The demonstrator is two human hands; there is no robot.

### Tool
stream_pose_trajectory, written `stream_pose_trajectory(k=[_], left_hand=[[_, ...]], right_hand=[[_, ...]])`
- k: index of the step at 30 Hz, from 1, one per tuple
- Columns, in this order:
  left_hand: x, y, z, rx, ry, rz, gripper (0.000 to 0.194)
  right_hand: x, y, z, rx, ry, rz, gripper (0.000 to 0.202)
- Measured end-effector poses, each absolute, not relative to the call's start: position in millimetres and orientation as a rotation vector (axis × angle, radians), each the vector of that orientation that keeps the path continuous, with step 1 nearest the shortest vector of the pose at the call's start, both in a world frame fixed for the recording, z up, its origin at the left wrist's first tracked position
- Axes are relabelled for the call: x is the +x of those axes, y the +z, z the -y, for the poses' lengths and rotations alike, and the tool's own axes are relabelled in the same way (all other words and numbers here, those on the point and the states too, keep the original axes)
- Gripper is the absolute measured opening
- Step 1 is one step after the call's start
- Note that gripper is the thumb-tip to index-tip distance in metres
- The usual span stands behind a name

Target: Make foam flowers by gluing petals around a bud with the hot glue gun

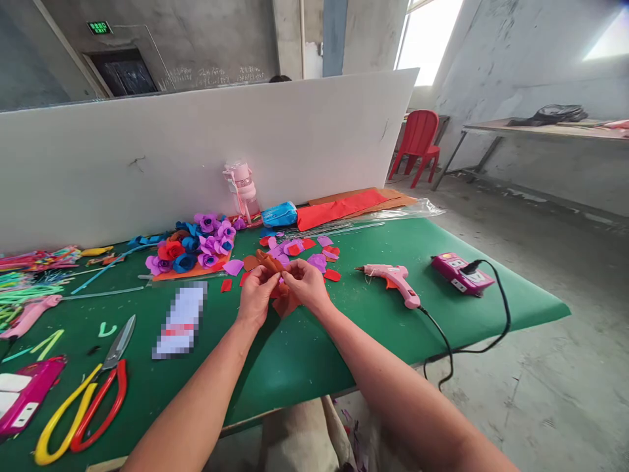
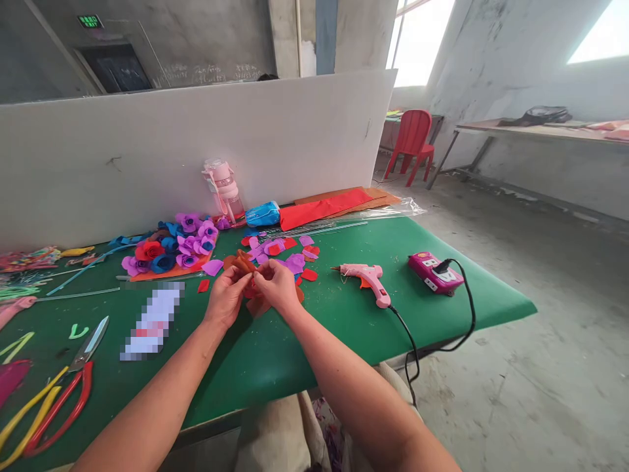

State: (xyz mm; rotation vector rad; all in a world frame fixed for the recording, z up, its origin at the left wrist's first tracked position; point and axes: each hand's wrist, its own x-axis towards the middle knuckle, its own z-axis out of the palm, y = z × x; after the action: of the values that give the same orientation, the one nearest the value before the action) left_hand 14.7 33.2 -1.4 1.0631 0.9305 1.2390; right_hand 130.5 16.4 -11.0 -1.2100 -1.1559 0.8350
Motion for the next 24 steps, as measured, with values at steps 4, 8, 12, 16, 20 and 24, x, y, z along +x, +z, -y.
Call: stream_pose_trajectory(k=[4,8,12,16,20,24], left_hand=[[13.8,-1.5,-34.3,1.013,1.243,-0.939,0.029],[12.2,-0.9,-35.2,0.945,1.226,-0.901,0.031],[10.9,0.9,-35.2,0.897,1.185,-0.834,0.032],[9.6,1.5,-35.4,0.891,1.14,-0.757,0.032],[7.7,0.3,-36.7,0.863,1.129,-0.76,0.03],[7.0,0.7,-37.0,0.877,1.156,-0.777,0.029]], right_hand=[[129.8,-7.7,-12.8,-1.197,0.804,1.22,0.007],[129.5,-7.3,-10.8,-1.17,0.824,1.273,0.013],[129.5,-8.7,-12.1,-1.116,0.884,1.237,0.012],[129.0,-9.2,-14.6,-0.999,1.01,1.117,0.012],[129.7,-8.7,-16.0,-0.937,1.121,1.036,0.017],[130.9,-8.4,-15.5,-0.902,1.219,0.996,0.022]])
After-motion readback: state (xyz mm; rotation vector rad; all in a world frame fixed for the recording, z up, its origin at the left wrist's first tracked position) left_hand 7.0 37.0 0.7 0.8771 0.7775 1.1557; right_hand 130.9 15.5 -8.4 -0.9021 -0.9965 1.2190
